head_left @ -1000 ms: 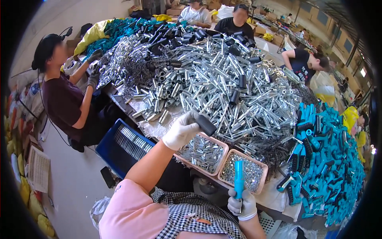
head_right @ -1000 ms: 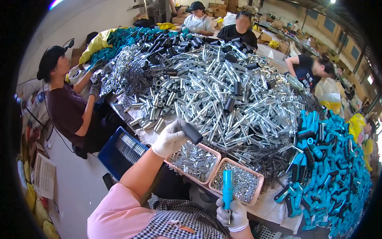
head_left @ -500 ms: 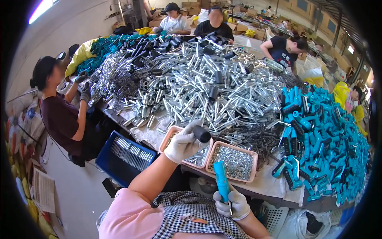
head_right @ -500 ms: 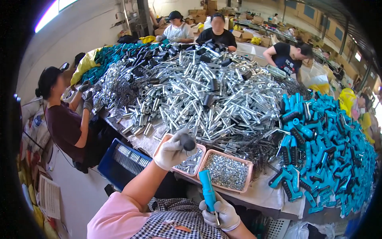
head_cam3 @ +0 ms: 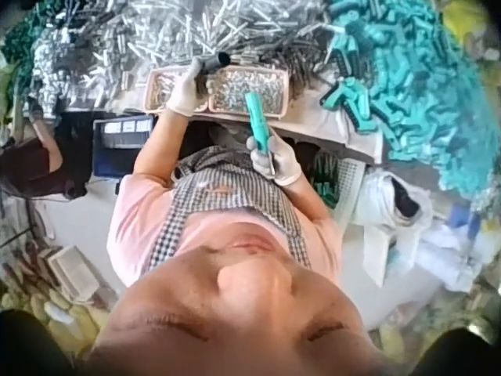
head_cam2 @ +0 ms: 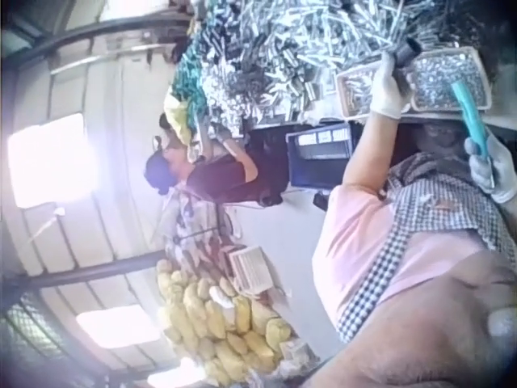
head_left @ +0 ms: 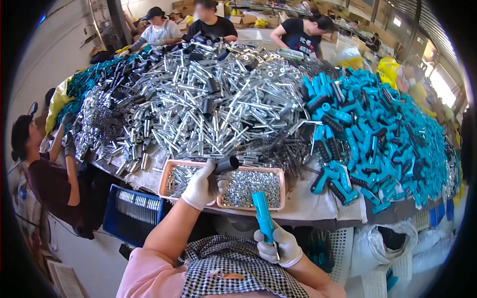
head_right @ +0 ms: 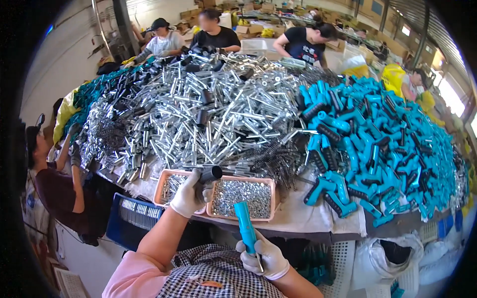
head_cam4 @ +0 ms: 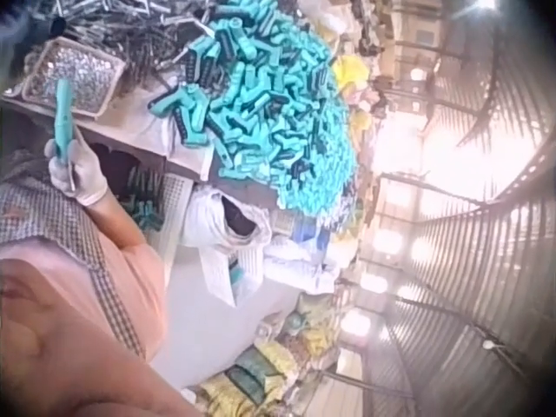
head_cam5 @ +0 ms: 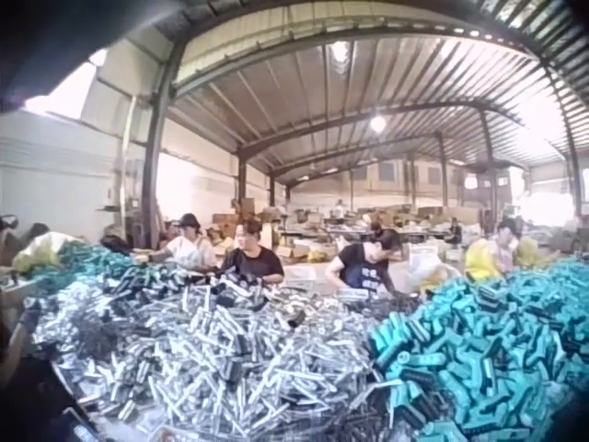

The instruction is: The recorder is sitting at a large workstation assembling metal cylinders into plastic handles alongside other workers.

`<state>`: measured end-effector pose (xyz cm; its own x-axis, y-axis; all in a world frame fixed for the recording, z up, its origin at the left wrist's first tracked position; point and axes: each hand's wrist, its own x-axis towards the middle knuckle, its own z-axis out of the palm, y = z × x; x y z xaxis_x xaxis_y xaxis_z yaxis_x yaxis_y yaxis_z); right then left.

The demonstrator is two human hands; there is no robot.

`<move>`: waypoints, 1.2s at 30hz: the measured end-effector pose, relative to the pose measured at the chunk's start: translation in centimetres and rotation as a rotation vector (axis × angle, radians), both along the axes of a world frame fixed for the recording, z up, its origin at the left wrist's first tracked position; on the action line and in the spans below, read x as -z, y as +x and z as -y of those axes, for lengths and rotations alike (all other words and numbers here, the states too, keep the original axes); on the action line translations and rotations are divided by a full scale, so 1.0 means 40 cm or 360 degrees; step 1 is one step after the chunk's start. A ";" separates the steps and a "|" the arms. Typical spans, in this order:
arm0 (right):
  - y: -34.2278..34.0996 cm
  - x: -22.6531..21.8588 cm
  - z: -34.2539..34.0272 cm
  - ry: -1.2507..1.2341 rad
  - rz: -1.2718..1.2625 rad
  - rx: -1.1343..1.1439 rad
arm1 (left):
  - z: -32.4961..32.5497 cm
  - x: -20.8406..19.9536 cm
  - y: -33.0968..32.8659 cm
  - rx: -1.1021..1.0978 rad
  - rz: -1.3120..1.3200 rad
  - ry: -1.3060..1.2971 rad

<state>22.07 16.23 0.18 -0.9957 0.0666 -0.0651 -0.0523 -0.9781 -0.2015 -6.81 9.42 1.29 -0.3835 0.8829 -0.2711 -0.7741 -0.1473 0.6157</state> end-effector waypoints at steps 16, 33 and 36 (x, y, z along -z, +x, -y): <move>-0.074 0.000 0.054 0.0262 0.0265 -0.0046 | 0.076 -0.029 0.118 0.0449 -0.1620 -0.0121; -0.201 -0.142 -0.231 0.3247 0.1309 0.0322 | 0.152 0.065 0.152 0.0581 0.0052 0.0158; -0.255 -0.135 -0.350 0.3687 0.1847 0.0351 | 0.186 0.096 0.176 0.0756 0.0079 0.0160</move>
<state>11.86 30.23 5.58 -0.6363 0.7715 0.0008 0.7219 0.5957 -0.3521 0.22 1.99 -2.56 0.0790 0.9799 -0.1829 -0.7982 0.1722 0.5773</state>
